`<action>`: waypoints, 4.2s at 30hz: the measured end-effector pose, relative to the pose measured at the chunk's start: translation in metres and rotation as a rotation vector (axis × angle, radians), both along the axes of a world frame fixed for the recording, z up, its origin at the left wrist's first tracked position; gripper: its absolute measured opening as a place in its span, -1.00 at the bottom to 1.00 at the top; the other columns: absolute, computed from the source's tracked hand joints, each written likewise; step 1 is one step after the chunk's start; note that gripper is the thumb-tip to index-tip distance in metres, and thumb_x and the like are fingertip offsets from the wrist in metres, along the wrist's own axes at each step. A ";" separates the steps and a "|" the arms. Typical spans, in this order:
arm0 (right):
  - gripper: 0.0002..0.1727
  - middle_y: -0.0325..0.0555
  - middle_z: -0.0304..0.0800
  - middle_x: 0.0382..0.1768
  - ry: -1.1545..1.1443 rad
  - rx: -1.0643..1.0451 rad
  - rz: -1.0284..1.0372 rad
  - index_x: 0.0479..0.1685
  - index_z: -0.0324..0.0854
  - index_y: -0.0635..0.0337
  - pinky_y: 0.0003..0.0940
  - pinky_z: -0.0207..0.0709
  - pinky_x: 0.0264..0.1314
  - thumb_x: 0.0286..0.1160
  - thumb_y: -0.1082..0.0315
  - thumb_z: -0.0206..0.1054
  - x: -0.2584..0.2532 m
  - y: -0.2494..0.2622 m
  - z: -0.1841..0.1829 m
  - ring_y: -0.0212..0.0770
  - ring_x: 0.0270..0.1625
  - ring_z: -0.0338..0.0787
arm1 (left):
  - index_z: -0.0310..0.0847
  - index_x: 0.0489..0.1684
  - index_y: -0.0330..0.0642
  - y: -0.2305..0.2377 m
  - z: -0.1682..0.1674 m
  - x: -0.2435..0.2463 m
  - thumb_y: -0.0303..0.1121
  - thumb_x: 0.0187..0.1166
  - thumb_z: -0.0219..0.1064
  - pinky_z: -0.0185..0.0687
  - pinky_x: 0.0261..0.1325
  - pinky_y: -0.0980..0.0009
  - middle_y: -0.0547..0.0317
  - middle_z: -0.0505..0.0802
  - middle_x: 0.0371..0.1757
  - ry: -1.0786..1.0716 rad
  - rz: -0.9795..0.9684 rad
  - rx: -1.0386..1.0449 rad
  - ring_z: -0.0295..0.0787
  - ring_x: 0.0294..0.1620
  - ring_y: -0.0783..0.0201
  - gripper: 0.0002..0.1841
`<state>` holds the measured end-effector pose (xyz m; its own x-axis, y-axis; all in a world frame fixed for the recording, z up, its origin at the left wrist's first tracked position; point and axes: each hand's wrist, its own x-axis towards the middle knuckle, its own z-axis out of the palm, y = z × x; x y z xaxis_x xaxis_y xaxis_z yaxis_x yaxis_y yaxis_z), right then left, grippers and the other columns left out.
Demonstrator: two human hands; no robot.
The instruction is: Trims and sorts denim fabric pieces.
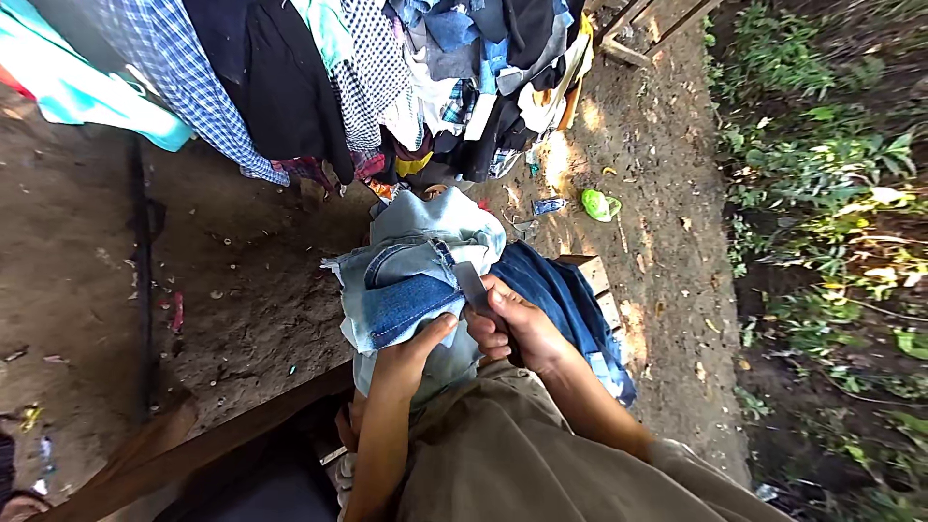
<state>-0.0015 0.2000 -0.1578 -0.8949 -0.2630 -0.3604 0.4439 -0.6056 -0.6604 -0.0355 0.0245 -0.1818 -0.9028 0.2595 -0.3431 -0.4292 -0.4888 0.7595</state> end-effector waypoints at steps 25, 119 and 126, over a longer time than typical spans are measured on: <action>-0.82 -0.45 0.65 -0.48 0.212 0.356 -0.123 0.05 0.64 -0.04 -0.74 0.26 -0.60 0.74 0.13 0.22 0.011 -0.001 -0.001 -0.65 -0.60 0.44 | 0.74 -0.02 -0.25 -0.001 -0.006 0.018 -0.54 0.31 0.54 0.75 0.23 0.52 0.41 0.91 -0.12 0.262 -0.142 -0.244 0.84 0.00 0.57 -0.72; -0.75 -0.25 0.60 -0.44 0.335 0.858 -0.104 0.09 0.63 0.24 -0.46 0.45 -0.33 0.68 0.26 0.23 -0.069 0.014 -0.075 -0.47 -0.45 0.53 | 0.38 0.30 -0.23 0.024 -0.062 -0.025 -0.63 0.62 0.10 0.76 0.29 0.44 0.44 0.88 -0.02 0.255 0.458 -0.085 0.84 0.08 0.53 -0.68; -0.32 0.22 0.84 -0.10 0.263 1.102 0.221 0.68 0.39 0.03 0.35 0.56 0.09 0.77 -0.20 -0.03 -0.046 0.011 -0.023 0.22 -0.04 0.83 | 0.40 0.26 -0.24 0.005 -0.048 -0.026 -0.63 0.67 0.06 0.77 0.29 0.41 0.41 0.87 -0.05 0.212 0.355 -0.094 0.84 0.06 0.51 -0.73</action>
